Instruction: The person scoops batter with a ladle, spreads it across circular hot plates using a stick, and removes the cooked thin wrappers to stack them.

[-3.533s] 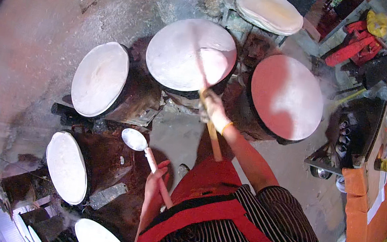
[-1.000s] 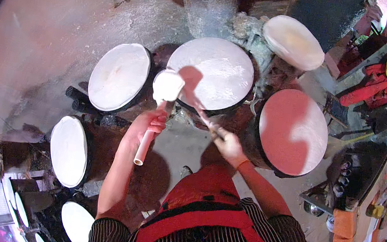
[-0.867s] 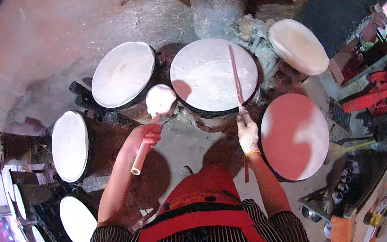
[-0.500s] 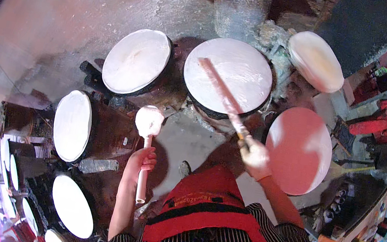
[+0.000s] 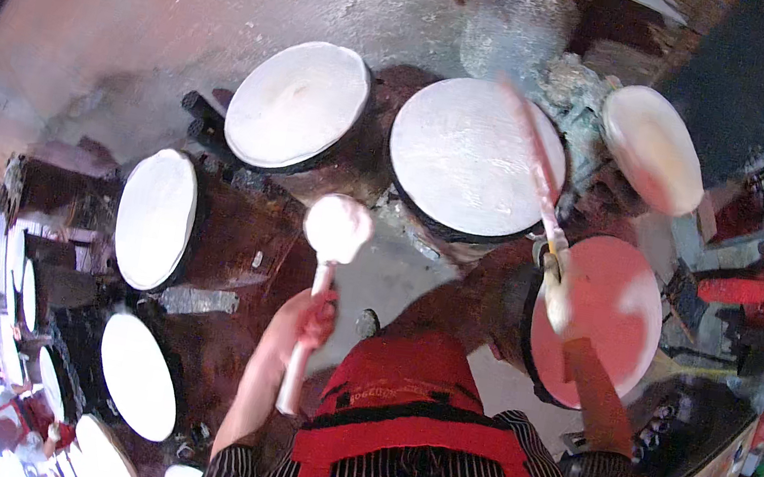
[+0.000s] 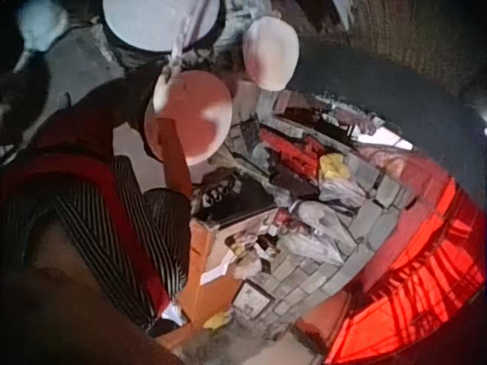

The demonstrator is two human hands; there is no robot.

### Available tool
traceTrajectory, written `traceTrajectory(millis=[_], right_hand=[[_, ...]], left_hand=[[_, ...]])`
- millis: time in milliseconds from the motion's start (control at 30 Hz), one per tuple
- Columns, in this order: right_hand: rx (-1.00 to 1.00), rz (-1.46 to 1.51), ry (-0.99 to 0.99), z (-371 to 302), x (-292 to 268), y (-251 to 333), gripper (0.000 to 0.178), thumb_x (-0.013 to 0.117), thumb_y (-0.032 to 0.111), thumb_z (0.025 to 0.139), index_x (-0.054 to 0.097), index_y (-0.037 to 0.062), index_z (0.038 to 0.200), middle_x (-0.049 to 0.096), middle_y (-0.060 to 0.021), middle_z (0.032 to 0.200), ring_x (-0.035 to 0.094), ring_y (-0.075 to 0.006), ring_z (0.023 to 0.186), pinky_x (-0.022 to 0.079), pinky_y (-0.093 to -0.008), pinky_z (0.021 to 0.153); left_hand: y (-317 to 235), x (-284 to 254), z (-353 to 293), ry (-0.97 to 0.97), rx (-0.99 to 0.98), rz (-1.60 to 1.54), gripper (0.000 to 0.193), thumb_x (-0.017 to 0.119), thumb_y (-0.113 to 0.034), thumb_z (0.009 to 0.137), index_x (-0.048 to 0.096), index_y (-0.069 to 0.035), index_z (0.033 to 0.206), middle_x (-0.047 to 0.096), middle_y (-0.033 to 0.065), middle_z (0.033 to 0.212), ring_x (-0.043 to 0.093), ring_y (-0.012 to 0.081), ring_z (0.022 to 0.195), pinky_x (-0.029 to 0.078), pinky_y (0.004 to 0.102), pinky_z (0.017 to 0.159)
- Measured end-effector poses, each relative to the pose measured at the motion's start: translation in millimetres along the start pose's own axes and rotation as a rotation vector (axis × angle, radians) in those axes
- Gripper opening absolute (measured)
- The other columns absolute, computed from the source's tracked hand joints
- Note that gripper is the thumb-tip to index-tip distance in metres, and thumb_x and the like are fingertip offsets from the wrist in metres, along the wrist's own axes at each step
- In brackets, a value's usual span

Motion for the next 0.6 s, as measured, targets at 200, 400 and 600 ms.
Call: traceTrajectory(millis=[200,400,600], right_hand=[[0.006,-0.004,0.044,41.3,86.9,104.2,0.052,0.062,0.017,0.082,0.043,0.0038,0.129,0.062,-0.0234,0.099,0.064,-0.0286,0.088,0.049,-0.0359,0.078],[-0.314,-0.191,0.518,90.5,224.8,224.4,0.013,0.055,0.014,0.082,0.053,0.0061,0.092,0.059,-0.0184,0.073,0.061,-0.0355,0.075,0.046,-0.047,0.066],[-0.717,-0.603,0.498,133.0,377.1,341.7,0.052,0.063,0.034,0.079,0.044,0.0095,0.12,0.059,-0.0131,0.102,0.063,-0.0254,0.077,0.052,-0.0377,0.06]], left_hand=[[-14.9,-4.1,10.7,0.25,-0.212,-0.562,0.02,0.044,-0.013,0.094,0.041,0.002,0.107,0.038,0.0007,0.067,0.034,0.0034,0.046,0.027,0.0146,0.03],[-58.3,-58.6,-11.3,0.181,0.048,-0.532,0.017,0.045,-0.013,0.093,0.043,0.0,0.103,0.039,0.0009,0.069,0.032,0.0035,0.047,0.025,0.0141,0.031],[-110.8,-124.6,-25.3,-0.054,0.249,-0.464,0.016,0.044,-0.014,0.094,0.045,-0.002,0.105,0.037,-0.001,0.066,0.032,0.004,0.047,0.026,0.0152,0.033]])
Point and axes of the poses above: each hand's wrist, its own z-axis towards the middle knuckle, its own x-axis out of the palm, y = z × x, the point moved 5 cm from there along z, towards the middle knuckle
